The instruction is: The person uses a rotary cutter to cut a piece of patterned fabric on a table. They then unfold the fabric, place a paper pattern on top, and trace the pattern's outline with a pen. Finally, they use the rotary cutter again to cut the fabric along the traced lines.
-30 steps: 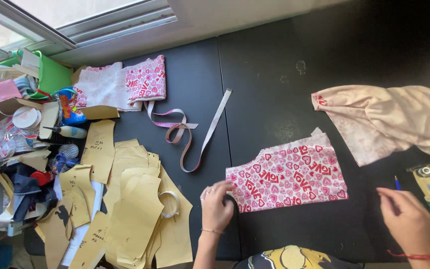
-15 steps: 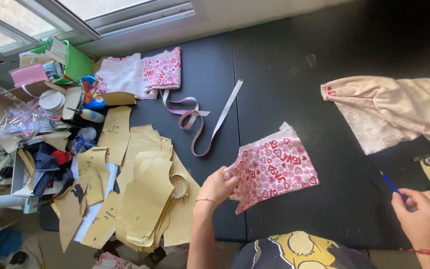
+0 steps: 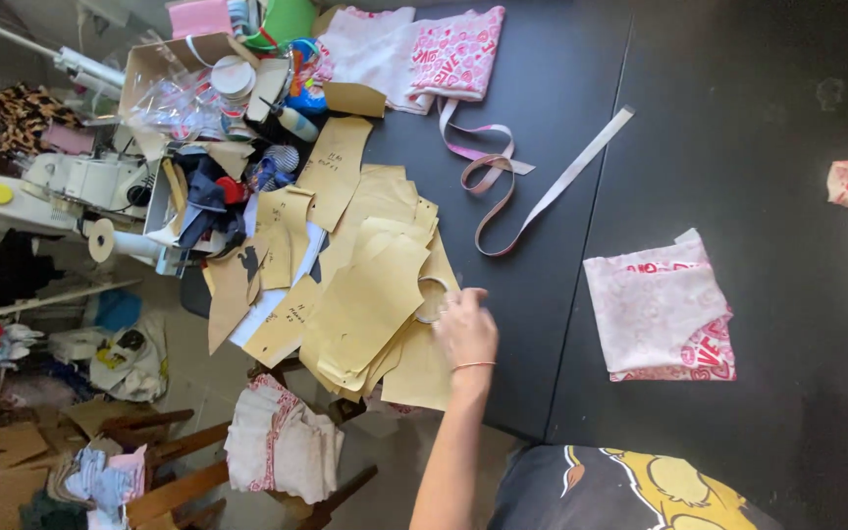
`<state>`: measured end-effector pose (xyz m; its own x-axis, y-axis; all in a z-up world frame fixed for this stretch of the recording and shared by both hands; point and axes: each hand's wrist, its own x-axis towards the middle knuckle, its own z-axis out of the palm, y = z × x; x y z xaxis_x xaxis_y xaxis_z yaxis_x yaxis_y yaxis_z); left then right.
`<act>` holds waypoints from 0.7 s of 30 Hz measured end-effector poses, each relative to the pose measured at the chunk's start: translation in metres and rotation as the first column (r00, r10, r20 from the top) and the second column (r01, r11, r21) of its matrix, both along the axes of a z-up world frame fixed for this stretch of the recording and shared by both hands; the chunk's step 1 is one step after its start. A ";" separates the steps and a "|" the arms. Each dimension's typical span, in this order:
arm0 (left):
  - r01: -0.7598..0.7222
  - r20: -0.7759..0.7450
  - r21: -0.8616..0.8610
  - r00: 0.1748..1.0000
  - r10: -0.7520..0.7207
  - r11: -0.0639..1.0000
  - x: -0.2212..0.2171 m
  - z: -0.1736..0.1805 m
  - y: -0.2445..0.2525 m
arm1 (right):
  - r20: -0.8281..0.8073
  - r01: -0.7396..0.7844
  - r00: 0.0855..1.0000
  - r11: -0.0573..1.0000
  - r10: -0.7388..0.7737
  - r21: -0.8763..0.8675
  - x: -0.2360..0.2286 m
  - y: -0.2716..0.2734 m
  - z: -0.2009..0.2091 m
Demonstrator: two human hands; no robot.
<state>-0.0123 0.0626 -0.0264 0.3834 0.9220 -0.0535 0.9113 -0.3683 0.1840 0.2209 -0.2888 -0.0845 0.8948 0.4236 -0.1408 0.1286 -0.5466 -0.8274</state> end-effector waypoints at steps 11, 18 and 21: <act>-0.067 -0.241 0.364 0.957 0.164 0.929 -0.083 -0.012 0.019 | -0.031 -0.088 0.995 0.984 0.094 0.155 -0.039 0.079 0.145; 0.168 0.200 0.168 0.959 -0.200 0.971 -0.054 0.037 0.001 | -0.225 -0.008 0.968 0.910 0.111 0.413 -0.045 0.079 0.169; 0.568 0.681 -0.328 0.696 -0.228 0.754 0.002 0.112 -0.054 | -0.217 -0.025 0.963 0.856 0.159 0.517 -0.060 0.096 0.197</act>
<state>-0.0108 0.0084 0.0858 0.8144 0.5752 -0.0765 0.3442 -0.3728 0.8617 0.1610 -0.1931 0.1125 0.8139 0.5737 -0.0915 -0.0838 -0.0398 -0.9957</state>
